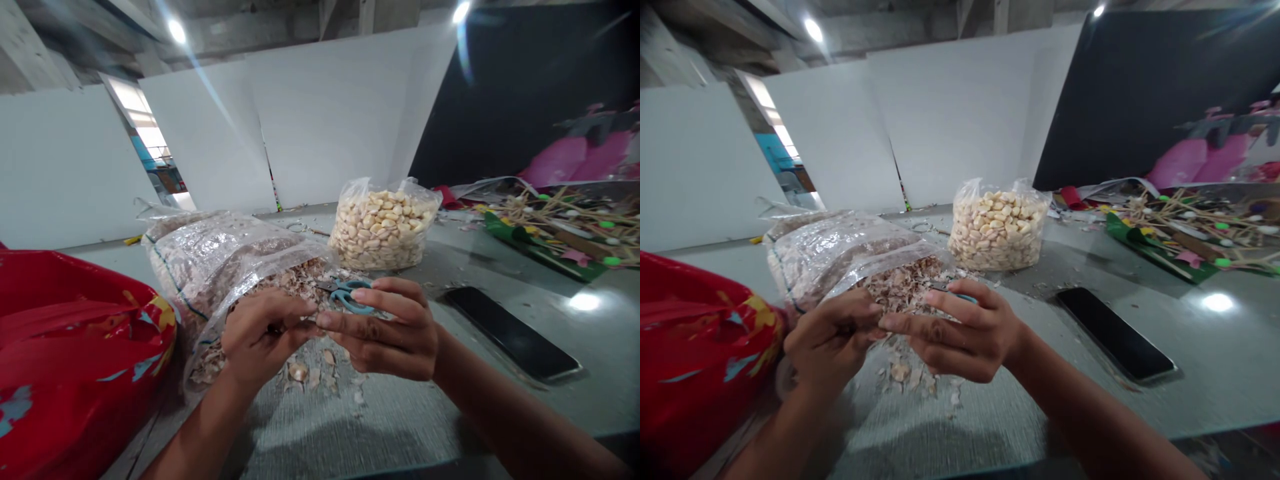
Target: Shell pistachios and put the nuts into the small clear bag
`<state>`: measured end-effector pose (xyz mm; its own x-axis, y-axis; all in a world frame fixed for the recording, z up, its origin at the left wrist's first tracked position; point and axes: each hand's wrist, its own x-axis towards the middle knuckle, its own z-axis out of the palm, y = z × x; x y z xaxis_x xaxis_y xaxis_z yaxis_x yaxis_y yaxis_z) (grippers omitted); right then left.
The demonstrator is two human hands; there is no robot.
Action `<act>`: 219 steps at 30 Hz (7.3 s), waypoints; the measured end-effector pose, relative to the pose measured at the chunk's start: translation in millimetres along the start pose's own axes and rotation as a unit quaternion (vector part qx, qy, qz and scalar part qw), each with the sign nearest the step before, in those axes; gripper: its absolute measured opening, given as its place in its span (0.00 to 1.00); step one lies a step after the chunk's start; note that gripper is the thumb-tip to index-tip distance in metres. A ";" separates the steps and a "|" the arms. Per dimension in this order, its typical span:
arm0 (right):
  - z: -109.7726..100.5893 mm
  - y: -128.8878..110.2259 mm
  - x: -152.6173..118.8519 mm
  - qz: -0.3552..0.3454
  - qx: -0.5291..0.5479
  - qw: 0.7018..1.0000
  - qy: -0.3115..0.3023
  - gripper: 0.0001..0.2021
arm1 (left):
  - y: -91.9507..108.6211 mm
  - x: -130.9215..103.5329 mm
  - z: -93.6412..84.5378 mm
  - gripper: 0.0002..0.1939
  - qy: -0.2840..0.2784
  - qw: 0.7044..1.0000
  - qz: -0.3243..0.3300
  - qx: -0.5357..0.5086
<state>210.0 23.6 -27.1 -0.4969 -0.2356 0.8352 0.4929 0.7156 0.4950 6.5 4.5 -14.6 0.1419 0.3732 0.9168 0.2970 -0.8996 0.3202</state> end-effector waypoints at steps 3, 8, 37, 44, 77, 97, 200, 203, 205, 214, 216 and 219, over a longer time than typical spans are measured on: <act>-1.7 0.2 1.6 0.000 0.005 1.000 -0.008 0.03 | 3.0 0.5 -1.2 0.11 -0.011 1.000 -0.009 0.026; -2.1 0.6 0.7 0.000 0.024 1.000 -0.007 0.05 | 5.5 2.2 -3.6 0.14 -0.048 0.997 -0.007 0.057; 47.9 1.9 -37.7 0.435 0.217 0.861 -0.150 0.14 | -43.0 -15.7 37.0 0.12 0.003 0.768 -0.468 -0.437; 49.9 3.4 -36.0 0.411 0.234 0.879 -0.068 0.12 | -46.3 -19.6 37.3 0.28 -0.063 0.830 -0.412 -0.369; 63.9 -4.5 -32.8 0.595 0.533 0.590 -0.118 0.19 | -68.0 -35.1 23.0 0.12 -0.125 0.977 -0.152 0.085; 42.6 -42.8 -1.4 0.187 0.356 0.798 -0.448 0.19 | -81.6 -35.3 18.9 0.18 -0.109 0.936 -0.317 0.103; 72.8 -18.2 -34.7 0.533 0.170 0.791 -0.247 0.06 | -77.0 -44.6 29.9 0.13 -0.196 0.952 -0.179 0.151; 75.1 -14.1 -38.4 0.562 0.176 0.774 -0.234 0.06 | -74.6 -42.3 30.9 0.13 -0.185 0.955 -0.178 0.146; 76.9 -10.7 -42.4 0.586 0.224 0.752 -0.203 0.07 | -73.6 -40.2 30.8 0.12 -0.169 0.956 -0.191 0.142; 67.4 -6.5 -41.3 0.507 0.292 0.795 -0.161 0.12 | -74.5 -38.4 26.1 0.17 -0.165 0.962 -0.142 0.164; 65.0 -5.7 -40.1 0.483 0.278 0.812 -0.172 0.12 | -74.0 -38.4 25.4 0.19 -0.175 0.960 -0.132 0.176; 64.1 -4.5 -41.1 0.451 0.259 0.835 -0.182 0.11 | -73.2 -37.7 24.5 0.19 -0.195 0.953 -0.127 0.193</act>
<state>182.4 72.3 -79.0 -0.3206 0.7005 0.6376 0.4555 0.7042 -0.5446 2.5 61.9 -78.4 0.3361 0.6917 0.6392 0.6828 -0.6464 0.3405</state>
